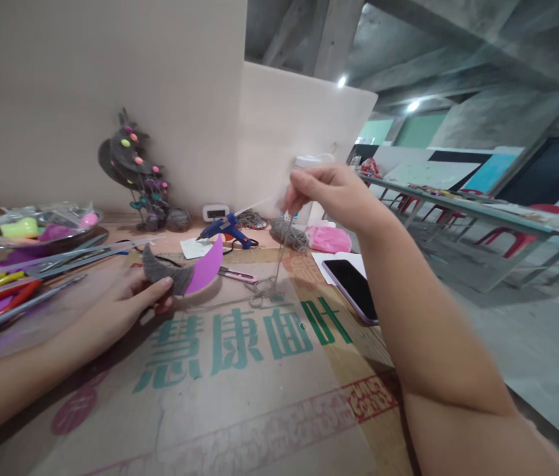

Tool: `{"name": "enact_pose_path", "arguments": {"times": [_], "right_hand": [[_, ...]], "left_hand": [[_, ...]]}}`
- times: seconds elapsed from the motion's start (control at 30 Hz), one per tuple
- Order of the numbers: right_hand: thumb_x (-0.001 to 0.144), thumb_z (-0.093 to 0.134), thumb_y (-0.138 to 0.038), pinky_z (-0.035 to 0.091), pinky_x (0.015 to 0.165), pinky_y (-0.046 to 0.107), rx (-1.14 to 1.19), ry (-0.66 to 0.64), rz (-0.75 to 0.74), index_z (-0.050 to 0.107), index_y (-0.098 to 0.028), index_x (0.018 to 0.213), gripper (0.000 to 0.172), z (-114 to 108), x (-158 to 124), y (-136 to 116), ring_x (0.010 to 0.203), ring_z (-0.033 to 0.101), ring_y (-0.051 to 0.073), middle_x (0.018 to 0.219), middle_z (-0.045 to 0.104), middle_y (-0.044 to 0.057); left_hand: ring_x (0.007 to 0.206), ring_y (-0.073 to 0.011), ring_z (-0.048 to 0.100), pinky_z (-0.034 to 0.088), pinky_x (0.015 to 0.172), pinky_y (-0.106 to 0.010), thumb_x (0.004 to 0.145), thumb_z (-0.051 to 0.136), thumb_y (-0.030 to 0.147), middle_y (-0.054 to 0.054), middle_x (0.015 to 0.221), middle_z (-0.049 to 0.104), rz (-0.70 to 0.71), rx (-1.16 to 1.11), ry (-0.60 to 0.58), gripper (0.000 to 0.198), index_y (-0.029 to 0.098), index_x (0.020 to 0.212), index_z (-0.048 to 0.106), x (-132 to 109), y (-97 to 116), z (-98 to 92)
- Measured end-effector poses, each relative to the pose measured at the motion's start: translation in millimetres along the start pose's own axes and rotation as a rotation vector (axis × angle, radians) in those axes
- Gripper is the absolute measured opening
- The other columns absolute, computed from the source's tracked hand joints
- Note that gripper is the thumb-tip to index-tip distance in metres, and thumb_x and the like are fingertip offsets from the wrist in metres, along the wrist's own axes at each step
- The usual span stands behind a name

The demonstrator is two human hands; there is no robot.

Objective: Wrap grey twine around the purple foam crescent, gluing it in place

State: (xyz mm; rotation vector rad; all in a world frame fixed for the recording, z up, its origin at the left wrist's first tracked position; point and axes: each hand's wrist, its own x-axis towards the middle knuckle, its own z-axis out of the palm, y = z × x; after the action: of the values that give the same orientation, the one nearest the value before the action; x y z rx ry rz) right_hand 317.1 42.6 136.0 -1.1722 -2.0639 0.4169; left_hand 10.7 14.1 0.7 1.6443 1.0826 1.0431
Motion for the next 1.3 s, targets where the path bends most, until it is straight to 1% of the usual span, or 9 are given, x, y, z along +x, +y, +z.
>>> {"name": "enact_pose_path", "arguments": {"times": [0.1, 0.23, 0.3, 0.5, 0.7, 0.87, 1.0, 1.17, 1.3], "right_hand": [[0.089, 0.042, -0.052, 0.050, 0.067, 0.029, -0.246, -0.227, 0.100, 0.066, -0.016, 0.074, 0.046, 2, 2, 7, 0.065, 0.063, 0.015, 0.069, 0.068, 0.005], [0.085, 0.052, -0.036, 0.043, 0.063, 0.027, -0.601, -0.188, 0.241, 0.068, -0.019, 0.095, 0.024, 19, 14, 52, 0.065, 0.061, 0.016, 0.074, 0.070, 0.004], [0.084, 0.052, -0.029, 0.041, 0.064, 0.026, -0.681, -0.197, 0.281, 0.067, -0.022, 0.104, 0.026, 30, 17, 77, 0.073, 0.062, 0.018, 0.084, 0.071, 0.004], [0.077, 0.060, -0.042, 0.041, 0.066, 0.028, -0.619, -0.196, 0.390, 0.068, -0.020, 0.083, 0.024, 61, 9, 119, 0.075, 0.061, 0.021, 0.082, 0.070, 0.007], [0.081, 0.054, -0.025, 0.047, 0.063, 0.027, -0.429, -0.041, 0.479, 0.055, -0.018, 0.058, 0.024, 58, 14, 128, 0.061, 0.061, 0.017, 0.060, 0.066, 0.006], [0.093, 0.031, -0.023, 0.052, 0.064, 0.023, -0.177, 0.232, 0.422, 0.050, -0.018, 0.072, 0.029, 36, 27, 112, 0.064, 0.064, 0.011, 0.081, 0.070, 0.008], [0.092, 0.041, -0.034, 0.053, 0.068, 0.026, 0.182, 0.492, 0.208, 0.049, -0.018, 0.074, 0.025, 26, 31, 84, 0.068, 0.064, 0.011, 0.085, 0.069, 0.007], [0.090, 0.047, -0.038, 0.050, 0.070, 0.027, 0.194, 0.482, -0.005, 0.049, -0.021, 0.070, 0.026, 19, 24, 40, 0.072, 0.063, 0.011, 0.091, 0.067, 0.005], [0.091, 0.049, -0.040, 0.046, 0.069, 0.027, 0.095, 0.433, -0.147, 0.050, -0.022, 0.071, 0.027, 20, 8, -3, 0.066, 0.057, 0.009, 0.077, 0.064, 0.002]], "left_hand": [[0.052, -0.0124, 0.044, 0.037, 0.051, -0.023, 0.079, 0.054, 0.044, 0.002, 0.054, 0.049, -0.019, 0.007, 0.003, 0.032, 0.019, 0.060, 0.048, -1, 0, 0.3], [0.052, -0.0118, 0.043, 0.036, 0.051, -0.023, 0.079, 0.053, 0.042, 0.002, 0.054, 0.048, -0.046, 0.000, 0.004, 0.030, 0.019, 0.061, 0.047, -2, 0, 2.0], [0.051, -0.0115, 0.043, 0.035, 0.051, -0.022, 0.079, 0.052, 0.043, 0.003, 0.054, 0.048, -0.066, -0.007, 0.004, 0.030, 0.019, 0.061, 0.046, -2, 1, 2.7], [0.051, -0.0124, 0.044, 0.036, 0.050, -0.023, 0.078, 0.053, 0.041, 0.002, 0.052, 0.048, -0.067, 0.014, 0.004, 0.030, 0.019, 0.059, 0.046, -1, 3, 1.7], [0.052, -0.0115, 0.044, 0.036, 0.052, -0.023, 0.081, 0.051, 0.039, 0.003, 0.055, 0.049, -0.044, 0.003, -0.017, 0.028, 0.019, 0.063, 0.046, -1, -4, 0.1], [0.052, -0.0109, 0.043, 0.035, 0.052, -0.022, 0.083, 0.048, 0.037, 0.003, 0.055, 0.048, -0.047, 0.016, -0.022, 0.027, 0.019, 0.063, 0.045, 0, -3, 0.3], [0.053, -0.0109, 0.042, 0.035, 0.052, -0.022, 0.084, 0.049, 0.036, 0.004, 0.055, 0.048, -0.056, 0.021, -0.025, 0.027, 0.019, 0.064, 0.045, 1, -3, 0.8], [0.054, -0.0109, 0.043, 0.035, 0.052, -0.022, 0.085, 0.049, 0.039, 0.004, 0.057, 0.047, -0.025, 0.007, -0.039, 0.028, 0.019, 0.065, 0.046, 0, -7, -0.3], [0.055, -0.0120, 0.044, 0.037, 0.053, -0.023, 0.083, 0.050, 0.038, 0.003, 0.057, 0.049, -0.020, -0.009, -0.013, 0.028, 0.019, 0.064, 0.046, -1, -3, -1.7]]}}
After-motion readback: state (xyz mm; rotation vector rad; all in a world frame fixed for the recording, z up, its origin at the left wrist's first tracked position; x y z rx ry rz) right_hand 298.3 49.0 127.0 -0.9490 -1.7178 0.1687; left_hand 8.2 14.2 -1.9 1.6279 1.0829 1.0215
